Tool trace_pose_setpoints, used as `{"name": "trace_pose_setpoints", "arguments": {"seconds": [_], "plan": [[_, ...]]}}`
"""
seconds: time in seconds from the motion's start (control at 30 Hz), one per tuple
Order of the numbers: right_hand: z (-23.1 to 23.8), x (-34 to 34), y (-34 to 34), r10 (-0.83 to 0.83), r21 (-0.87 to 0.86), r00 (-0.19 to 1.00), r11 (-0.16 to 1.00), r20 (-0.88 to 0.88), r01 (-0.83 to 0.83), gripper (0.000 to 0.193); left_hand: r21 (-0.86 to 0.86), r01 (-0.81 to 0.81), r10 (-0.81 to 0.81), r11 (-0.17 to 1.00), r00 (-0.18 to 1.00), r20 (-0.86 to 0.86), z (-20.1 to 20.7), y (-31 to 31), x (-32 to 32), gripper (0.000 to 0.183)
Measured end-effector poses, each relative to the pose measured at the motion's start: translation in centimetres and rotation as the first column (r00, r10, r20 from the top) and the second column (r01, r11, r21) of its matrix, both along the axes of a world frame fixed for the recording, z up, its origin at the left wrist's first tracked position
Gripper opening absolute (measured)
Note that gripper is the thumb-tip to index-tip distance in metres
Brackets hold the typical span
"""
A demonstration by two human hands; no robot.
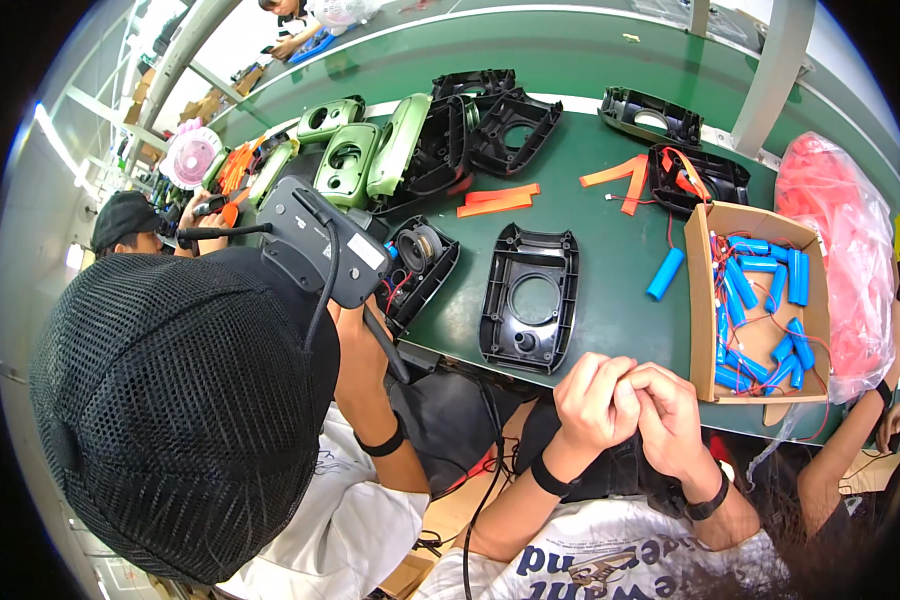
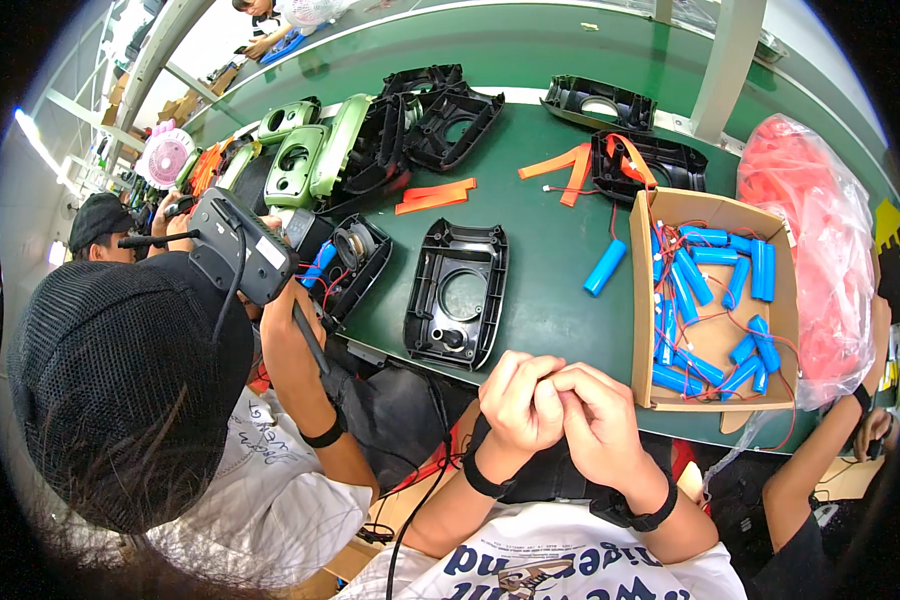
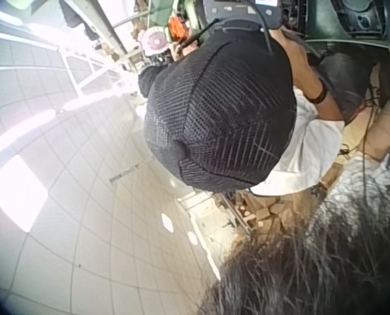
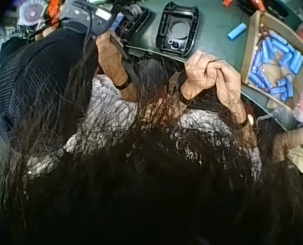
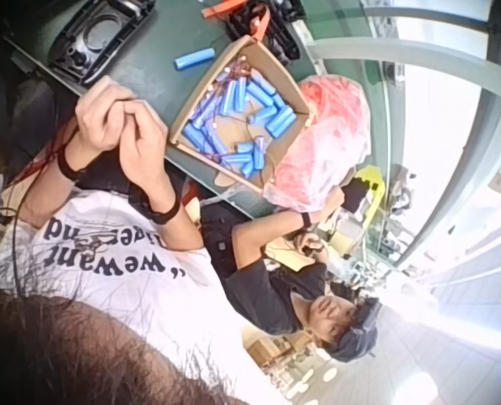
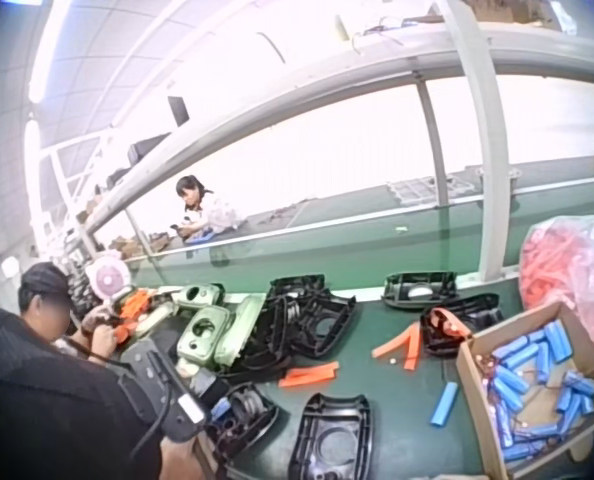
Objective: Assembling electronic components, including batteries, speakers, and circuit boards into a plastic housing.
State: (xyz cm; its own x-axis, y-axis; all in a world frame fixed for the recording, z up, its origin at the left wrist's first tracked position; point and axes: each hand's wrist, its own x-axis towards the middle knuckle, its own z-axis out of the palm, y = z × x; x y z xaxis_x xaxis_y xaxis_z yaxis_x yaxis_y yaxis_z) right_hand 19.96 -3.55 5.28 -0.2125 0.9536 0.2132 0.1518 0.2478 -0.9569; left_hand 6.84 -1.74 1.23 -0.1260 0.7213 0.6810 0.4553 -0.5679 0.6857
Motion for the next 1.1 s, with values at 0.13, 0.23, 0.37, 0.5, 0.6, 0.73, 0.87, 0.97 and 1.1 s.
{"name": "trace_pose_setpoints", "arguments": {"seconds": [0.13, 0.23, 0.37, 0.5, 0.6, 0.73, 0.87, 0.97, 1.1], "plan": [[-0.06, 0.11, 0.02, 0.002, 0.018, 1.000, 1.000, 0.002, -0.002, 0.013, -0.005, -0.002, 0.002, 1.000, 1.000, -0.003, 0.13, -0.01, 0.00, 0.018], [0.11, -0.11, 0.01, -0.002, 0.006, 1.000, 1.000, -0.010, 0.003, 0.013, -0.003, -0.003, 0.003, 1.000, 1.000, -0.014, -0.22, -0.06, -0.27, 0.018], [0.33, 0.06, 0.04, -0.004, 0.021, 1.000, 1.000, 0.016, 0.003, 0.014, -0.019, 0.002, -0.002, 1.000, 0.999, -0.032, -0.11, -0.15, -0.19, 0.015], [0.45, 0.11, 0.16, 0.014, 0.020, 1.000, 1.000, 0.026, -0.014, 0.015, -0.021, -0.004, 0.003, 1.000, 0.999, -0.052, -0.17, -0.17, -0.32, 0.017], [-0.10, 0.33, 0.16, 0.023, 0.034, 1.000, 0.999, 0.004, -0.023, 0.015, -0.036, 0.000, -0.002, 0.999, 0.999, -0.042, -0.04, -0.16, -0.16, 0.019], [0.18, 0.24, 0.22, 0.022, 0.008, 1.000, 1.000, -0.017, -0.022, 0.016, -0.052, -0.004, 0.000, 0.999, 0.998, -0.063, 0.48, -0.32, -0.30, 0.021], [0.28, 0.36, 0.16, 0.028, 0.009, 1.000, 1.000, -0.007, -0.027, 0.017, 0.019, 0.013, -0.012, 1.000, 0.998, -0.060, -0.05, 0.08, -0.09, 0.020], [0.17, 0.27, 0.24, 0.039, 0.029, 0.999, 0.999, -0.034, -0.038, 0.017, -0.003, 0.011, -0.011, 1.000, 0.995, -0.097, 0.39, -0.08, -0.50, 0.022], [0.30, 0.36, 0.35, 0.066, 0.007, 0.997, 0.998, -0.039, -0.066, 0.016, -0.014, 0.005, -0.006, 1.000, 0.996, -0.088, -0.17, -0.16, -0.63, 0.027]]}}
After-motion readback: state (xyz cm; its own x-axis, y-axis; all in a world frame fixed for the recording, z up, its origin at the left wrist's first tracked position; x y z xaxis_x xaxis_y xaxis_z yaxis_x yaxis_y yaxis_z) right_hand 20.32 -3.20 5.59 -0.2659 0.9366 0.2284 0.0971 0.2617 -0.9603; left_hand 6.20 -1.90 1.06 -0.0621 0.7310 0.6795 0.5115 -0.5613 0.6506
